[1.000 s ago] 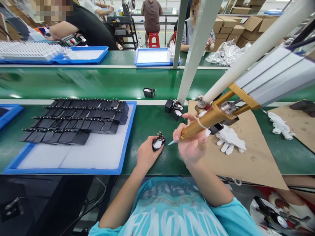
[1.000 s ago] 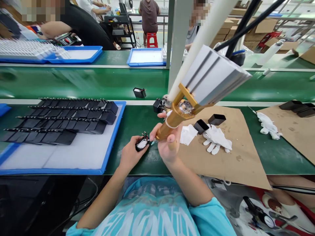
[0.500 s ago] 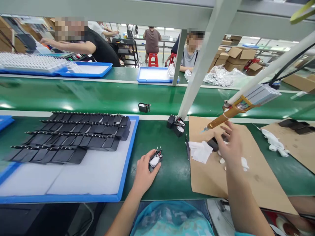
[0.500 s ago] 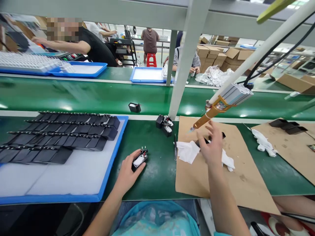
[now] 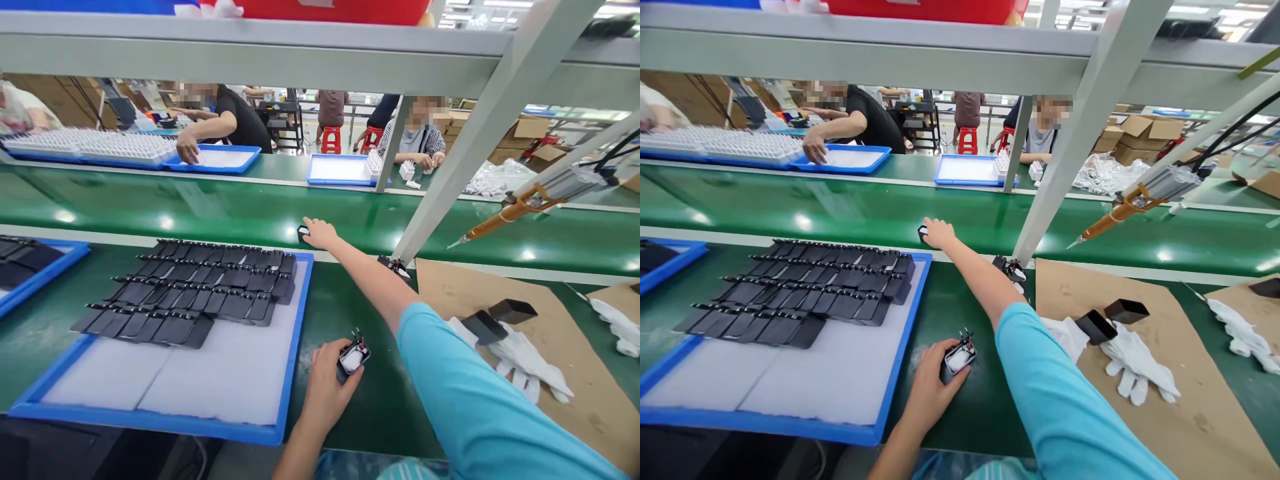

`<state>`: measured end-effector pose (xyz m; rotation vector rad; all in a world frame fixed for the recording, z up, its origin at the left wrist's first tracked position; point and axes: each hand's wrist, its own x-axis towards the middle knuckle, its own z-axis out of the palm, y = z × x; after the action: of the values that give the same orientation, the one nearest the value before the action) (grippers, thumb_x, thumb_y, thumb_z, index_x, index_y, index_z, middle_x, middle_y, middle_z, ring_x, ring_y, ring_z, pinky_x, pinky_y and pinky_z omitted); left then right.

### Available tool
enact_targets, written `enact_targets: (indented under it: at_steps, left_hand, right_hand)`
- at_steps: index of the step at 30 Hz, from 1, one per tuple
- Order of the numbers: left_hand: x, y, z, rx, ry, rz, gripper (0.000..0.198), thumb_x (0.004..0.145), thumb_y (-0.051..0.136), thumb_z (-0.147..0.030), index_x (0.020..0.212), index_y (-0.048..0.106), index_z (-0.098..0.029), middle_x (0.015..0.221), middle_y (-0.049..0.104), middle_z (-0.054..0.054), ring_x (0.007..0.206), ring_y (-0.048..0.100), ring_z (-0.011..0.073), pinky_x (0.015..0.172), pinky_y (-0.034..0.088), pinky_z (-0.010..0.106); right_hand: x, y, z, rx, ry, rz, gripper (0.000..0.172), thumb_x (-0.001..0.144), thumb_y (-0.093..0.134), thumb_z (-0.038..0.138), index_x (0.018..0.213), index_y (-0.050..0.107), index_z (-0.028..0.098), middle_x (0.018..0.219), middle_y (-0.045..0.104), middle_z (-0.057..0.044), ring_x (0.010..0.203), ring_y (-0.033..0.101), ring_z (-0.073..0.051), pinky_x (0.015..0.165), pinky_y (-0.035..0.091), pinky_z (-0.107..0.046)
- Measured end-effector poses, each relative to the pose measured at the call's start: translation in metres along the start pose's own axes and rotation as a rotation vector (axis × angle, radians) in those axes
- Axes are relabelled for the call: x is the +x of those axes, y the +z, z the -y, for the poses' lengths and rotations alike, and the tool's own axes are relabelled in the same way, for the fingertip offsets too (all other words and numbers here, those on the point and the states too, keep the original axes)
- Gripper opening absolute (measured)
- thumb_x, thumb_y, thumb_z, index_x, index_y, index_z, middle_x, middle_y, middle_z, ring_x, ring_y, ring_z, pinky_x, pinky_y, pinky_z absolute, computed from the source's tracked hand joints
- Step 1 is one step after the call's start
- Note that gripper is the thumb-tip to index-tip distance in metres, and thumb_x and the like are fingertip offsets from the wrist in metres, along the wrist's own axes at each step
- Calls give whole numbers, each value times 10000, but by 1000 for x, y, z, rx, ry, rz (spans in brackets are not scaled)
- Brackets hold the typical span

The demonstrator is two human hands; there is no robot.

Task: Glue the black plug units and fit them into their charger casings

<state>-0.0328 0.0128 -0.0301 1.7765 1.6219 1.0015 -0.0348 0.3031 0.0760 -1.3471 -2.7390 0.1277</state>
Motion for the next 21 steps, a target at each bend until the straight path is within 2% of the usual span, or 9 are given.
enact_targets:
  at_steps: [3,5,7,12,14,17,19,21]
  left_hand:
    - [-1,1,2,19,30,1,296,842,619,-226,1133,571,-204,1064,689,76,960,641,246,839,486,406]
    - [-1,2,4,35,39,-20,287,848,610,-236,1131,573,-203,1069,689,85,963,645,255,837,491,415]
    - [-1,4,5,46,55,-42,291,856,605,-246,1141,564,-206,1083,685,92,984,646,264,849,494,430]
    - [0,6,9,75,125,-84,315,861,609,-274,1161,538,-212,1087,682,94,992,654,273,846,511,445]
    - [0,7,10,102,139,-97,313,860,619,-289,1152,539,-212,1077,686,89,972,661,274,823,526,437]
    - [-1,7,9,132,158,-103,338,867,631,-311,1175,527,-220,1091,693,79,959,673,262,809,546,412]
    - [-3,7,6,112,178,-118,377,876,631,-309,1220,501,-226,1133,693,77,978,683,244,827,556,385]
    - [-4,7,2,69,206,-127,415,883,628,-286,1262,468,-229,1198,681,80,1030,682,223,862,559,352]
  right_hand:
    - [11,7,1,-39,-34,75,366,923,583,365,1229,563,166,1229,602,-86,1045,627,-205,883,550,-428]
    - [1,3,-7,-78,-63,110,362,926,571,372,1218,569,157,1197,622,-92,1050,626,-216,893,535,-434]
    - [-21,-4,-19,-120,-90,139,357,917,562,362,1198,582,144,1127,662,-112,1051,629,-246,887,510,-433]
    - [-115,-18,-47,-184,-146,215,351,803,637,354,1053,651,107,986,707,-180,957,656,-314,825,464,-408]
    - [-157,-18,-53,-193,-154,225,337,806,636,328,1041,655,87,982,707,-193,1009,635,-333,857,443,-424]
    - [-218,-17,-60,-137,-191,114,330,908,523,285,1187,590,122,1181,662,-172,1165,560,-299,950,393,-423]
    - [-254,-14,-68,-5,-223,-32,265,953,447,235,1162,597,169,1153,678,-121,1064,605,-233,896,420,-369]
    - [-286,-6,-80,58,-224,-51,248,954,426,169,1103,624,182,1022,710,-89,920,638,-199,782,447,-326]
